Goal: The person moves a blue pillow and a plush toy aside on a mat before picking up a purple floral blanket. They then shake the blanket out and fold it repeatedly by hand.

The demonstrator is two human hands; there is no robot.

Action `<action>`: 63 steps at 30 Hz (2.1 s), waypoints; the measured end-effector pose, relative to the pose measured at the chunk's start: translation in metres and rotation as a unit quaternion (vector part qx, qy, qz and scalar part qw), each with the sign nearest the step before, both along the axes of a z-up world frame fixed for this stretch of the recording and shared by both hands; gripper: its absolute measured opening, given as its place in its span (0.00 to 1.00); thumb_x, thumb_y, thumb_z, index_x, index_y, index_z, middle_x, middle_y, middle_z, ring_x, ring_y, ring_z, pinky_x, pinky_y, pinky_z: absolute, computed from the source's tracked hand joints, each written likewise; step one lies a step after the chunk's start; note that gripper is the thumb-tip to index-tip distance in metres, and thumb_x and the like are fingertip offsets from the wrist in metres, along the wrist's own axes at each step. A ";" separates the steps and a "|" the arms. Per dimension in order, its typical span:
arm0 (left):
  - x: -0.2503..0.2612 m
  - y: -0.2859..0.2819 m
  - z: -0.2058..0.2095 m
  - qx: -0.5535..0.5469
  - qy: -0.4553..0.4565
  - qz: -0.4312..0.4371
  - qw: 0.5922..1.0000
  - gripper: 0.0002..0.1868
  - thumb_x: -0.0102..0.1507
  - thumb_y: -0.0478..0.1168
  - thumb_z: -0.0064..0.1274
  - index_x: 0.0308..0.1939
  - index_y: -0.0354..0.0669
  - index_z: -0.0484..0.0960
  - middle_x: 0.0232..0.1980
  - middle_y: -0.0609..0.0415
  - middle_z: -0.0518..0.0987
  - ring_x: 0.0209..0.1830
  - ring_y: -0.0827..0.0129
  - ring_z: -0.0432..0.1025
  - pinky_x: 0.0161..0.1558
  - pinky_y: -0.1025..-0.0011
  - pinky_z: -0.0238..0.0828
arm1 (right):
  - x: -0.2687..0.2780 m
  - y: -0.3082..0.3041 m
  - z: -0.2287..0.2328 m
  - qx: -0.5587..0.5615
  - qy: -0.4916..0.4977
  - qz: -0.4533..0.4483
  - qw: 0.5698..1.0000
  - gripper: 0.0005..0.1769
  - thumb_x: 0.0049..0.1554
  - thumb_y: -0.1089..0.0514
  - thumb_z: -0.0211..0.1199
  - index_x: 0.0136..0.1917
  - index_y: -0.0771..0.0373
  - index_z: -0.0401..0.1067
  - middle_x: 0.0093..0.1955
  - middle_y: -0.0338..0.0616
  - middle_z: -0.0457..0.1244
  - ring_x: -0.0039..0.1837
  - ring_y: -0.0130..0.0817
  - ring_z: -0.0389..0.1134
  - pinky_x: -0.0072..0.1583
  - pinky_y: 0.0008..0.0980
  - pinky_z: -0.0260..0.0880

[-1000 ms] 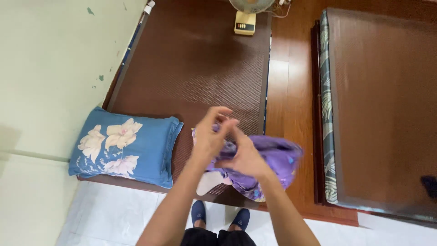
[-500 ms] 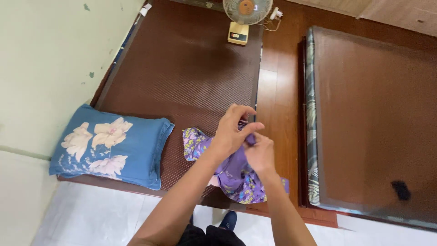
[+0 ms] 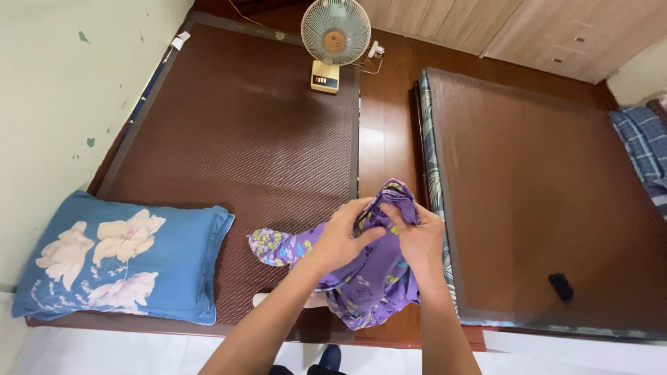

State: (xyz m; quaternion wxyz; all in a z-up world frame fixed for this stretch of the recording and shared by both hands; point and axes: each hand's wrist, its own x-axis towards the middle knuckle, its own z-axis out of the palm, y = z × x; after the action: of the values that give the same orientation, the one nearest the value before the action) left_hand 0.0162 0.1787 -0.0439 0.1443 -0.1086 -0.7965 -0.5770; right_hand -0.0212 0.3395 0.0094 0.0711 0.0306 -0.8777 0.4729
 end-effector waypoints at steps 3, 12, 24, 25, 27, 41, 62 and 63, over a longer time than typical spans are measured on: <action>0.001 0.012 0.015 0.051 0.019 0.022 0.998 0.38 0.57 0.50 0.66 0.67 0.40 0.70 0.63 0.41 0.77 0.63 0.46 0.72 0.62 0.57 0.68 | -0.001 -0.004 -0.001 -0.009 -0.013 -0.008 1.000 0.13 0.51 0.53 0.75 0.48 0.61 0.82 0.32 0.36 0.70 0.35 0.19 0.66 0.39 0.27 0.67; 0.002 0.024 0.038 0.018 -0.101 0.082 0.991 0.34 0.56 0.48 0.64 0.62 0.44 0.69 0.50 0.43 0.81 0.48 0.46 0.76 0.50 0.53 0.69 | -0.009 0.007 -0.005 -0.088 -0.058 0.026 0.994 0.12 0.56 0.53 0.73 0.50 0.62 0.83 0.33 0.35 0.66 0.34 0.18 0.61 0.36 0.25 0.61; 0.019 0.028 0.104 0.069 0.104 0.150 0.981 0.32 0.59 0.38 0.58 0.65 0.37 0.66 0.53 0.35 0.75 0.53 0.37 0.71 0.55 0.49 0.67 | 0.012 -0.020 0.099 -0.043 0.062 -0.014 0.997 0.13 0.59 0.52 0.73 0.46 0.65 0.81 0.33 0.35 0.65 0.34 0.19 0.62 0.36 0.22 0.63; 0.020 0.023 0.107 0.097 0.046 0.132 0.985 0.34 0.55 0.37 0.57 0.65 0.38 0.65 0.54 0.36 0.75 0.52 0.37 0.71 0.53 0.49 0.67 | 0.015 -0.023 0.105 -0.059 0.044 -0.011 0.997 0.12 0.57 0.53 0.73 0.50 0.62 0.81 0.34 0.34 0.66 0.33 0.19 0.62 0.35 0.22 0.63; 0.010 0.013 0.108 0.115 0.000 0.115 0.987 0.36 0.51 0.37 0.55 0.65 0.39 0.65 0.54 0.37 0.76 0.51 0.37 0.71 0.50 0.49 0.68 | 0.009 -0.030 0.111 -0.086 0.039 -0.005 0.996 0.15 0.56 0.53 0.72 0.55 0.58 0.82 0.34 0.33 0.67 0.32 0.19 0.62 0.34 0.22 0.62; 0.015 0.015 0.058 -0.100 -0.063 0.203 0.972 0.31 0.52 0.35 0.60 0.60 0.49 0.71 0.54 0.44 0.76 0.56 0.47 0.71 0.54 0.52 0.67 | 0.018 -0.045 0.181 -0.138 0.118 -0.015 0.983 0.06 0.58 0.54 0.70 0.48 0.54 0.80 0.35 0.31 0.69 0.30 0.19 0.65 0.32 0.26 0.63; -0.022 -0.041 0.021 -0.064 -0.134 0.094 0.984 0.15 0.63 0.50 0.57 0.51 0.50 0.81 0.42 0.42 0.83 0.45 0.43 0.75 0.44 0.53 0.69 | -0.065 0.071 0.161 -0.229 0.275 0.029 0.933 0.11 0.75 0.60 0.66 0.66 0.69 0.79 0.57 0.40 0.74 0.55 0.27 0.72 0.63 0.26 0.77; -0.021 -0.040 0.009 -0.063 -0.132 0.093 0.985 0.15 0.63 0.50 0.57 0.51 0.50 0.81 0.42 0.42 0.83 0.45 0.43 0.75 0.44 0.53 0.69 | -0.058 0.071 0.162 -0.234 0.274 0.021 0.933 0.12 0.75 0.60 0.66 0.66 0.68 0.79 0.57 0.40 0.74 0.56 0.27 0.73 0.64 0.26 0.78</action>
State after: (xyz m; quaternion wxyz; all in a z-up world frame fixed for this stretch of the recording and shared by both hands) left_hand -0.0046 0.1388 -0.0348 0.0833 0.0340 -0.8499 -0.5192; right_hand -0.0791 0.4110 0.1714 0.3037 0.1599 -0.6875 0.6399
